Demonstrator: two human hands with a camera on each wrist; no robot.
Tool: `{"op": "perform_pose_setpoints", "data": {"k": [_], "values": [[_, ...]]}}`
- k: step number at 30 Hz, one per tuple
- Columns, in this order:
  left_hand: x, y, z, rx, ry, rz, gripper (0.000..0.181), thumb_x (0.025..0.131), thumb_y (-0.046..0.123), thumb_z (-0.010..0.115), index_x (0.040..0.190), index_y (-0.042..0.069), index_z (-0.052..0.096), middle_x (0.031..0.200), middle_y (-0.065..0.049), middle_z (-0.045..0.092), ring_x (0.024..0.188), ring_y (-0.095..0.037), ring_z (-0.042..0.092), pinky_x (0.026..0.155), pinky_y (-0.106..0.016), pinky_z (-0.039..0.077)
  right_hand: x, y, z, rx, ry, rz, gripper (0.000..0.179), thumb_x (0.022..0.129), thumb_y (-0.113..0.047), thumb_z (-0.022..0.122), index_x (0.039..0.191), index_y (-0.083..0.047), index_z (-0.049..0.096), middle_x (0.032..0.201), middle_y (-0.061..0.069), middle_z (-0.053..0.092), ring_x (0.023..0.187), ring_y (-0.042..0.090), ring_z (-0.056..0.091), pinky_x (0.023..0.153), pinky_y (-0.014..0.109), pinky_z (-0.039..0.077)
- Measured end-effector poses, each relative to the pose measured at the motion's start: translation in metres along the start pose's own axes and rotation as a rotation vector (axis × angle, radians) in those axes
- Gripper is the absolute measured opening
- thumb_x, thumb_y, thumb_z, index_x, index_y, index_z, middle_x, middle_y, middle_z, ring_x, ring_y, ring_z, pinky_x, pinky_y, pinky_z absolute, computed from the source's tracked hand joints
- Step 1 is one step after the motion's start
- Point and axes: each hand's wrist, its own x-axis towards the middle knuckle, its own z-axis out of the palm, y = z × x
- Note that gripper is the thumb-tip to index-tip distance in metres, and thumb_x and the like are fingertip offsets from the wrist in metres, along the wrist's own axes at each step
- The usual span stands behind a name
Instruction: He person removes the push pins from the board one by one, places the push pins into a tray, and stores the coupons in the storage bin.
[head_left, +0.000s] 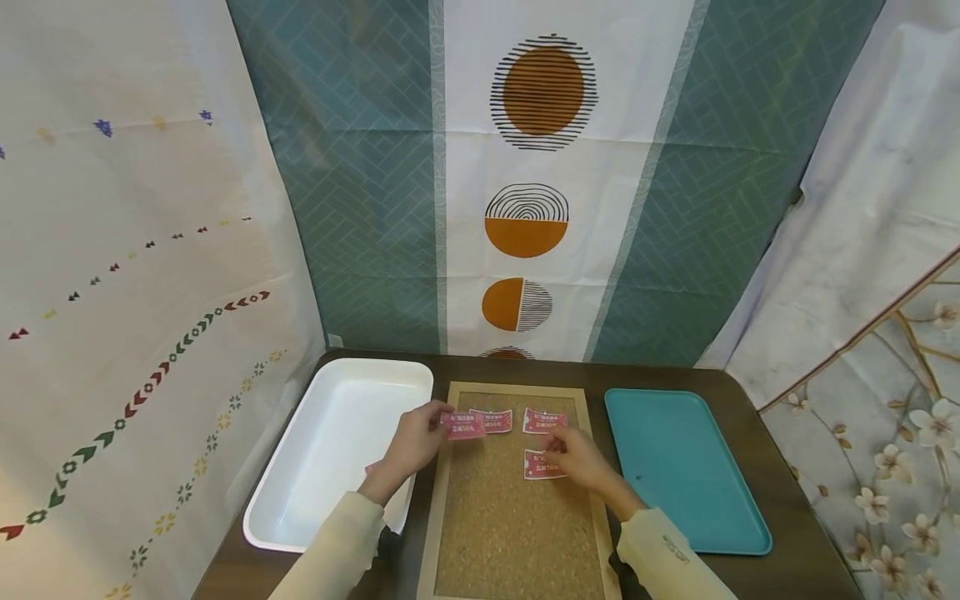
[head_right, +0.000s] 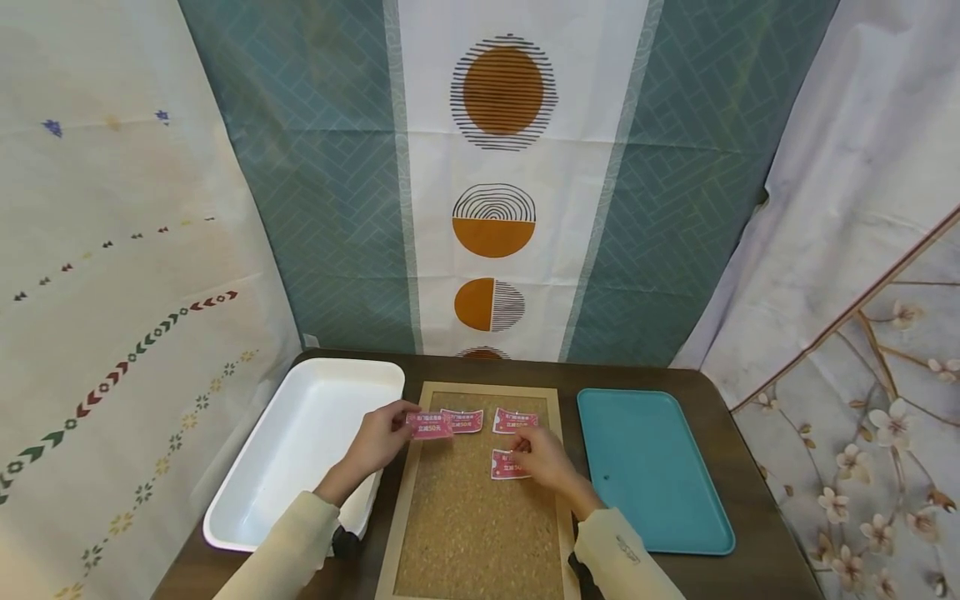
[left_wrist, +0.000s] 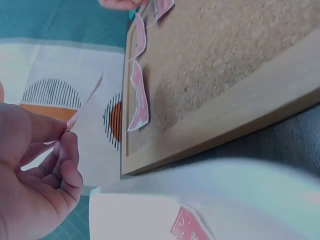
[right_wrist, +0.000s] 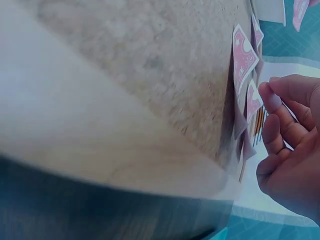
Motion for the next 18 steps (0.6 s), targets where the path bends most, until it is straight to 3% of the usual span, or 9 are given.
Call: {"op": "perform_pose_setpoints", "data": {"k": [10,18], "values": [[0.000,-0.012,-0.019,-0.029,0.013,-0.050,0.026,0.099,0.008,0.071,0.124,0.007,0.073,0.089,-0.004,0.068,0.071,-0.014,0.059,0.057,-0.026,0.050,-0.013,0.018,-0.011,0.029,0.071,0.018,0.008,0.090,0.000,0.078,0.093,-0.006,0.073,0.085,0.000,0.069,0.077,0.012,0.058,0.065,0.025,0.051],[-0.005,-0.021,-0.027,-0.053,0.033,-0.110,0.027,0.098,0.011,0.074,0.125,0.010,0.072,0.087,-0.004,0.069,0.070,-0.016,0.063,0.060,-0.026,0.054,-0.021,0.028,-0.020,0.043,0.081,0.069,0.003,0.092,-0.001,0.077,0.095,-0.003,0.076,0.087,0.002,0.072,0.077,0.013,0.060,0.065,0.026,0.053]]}}
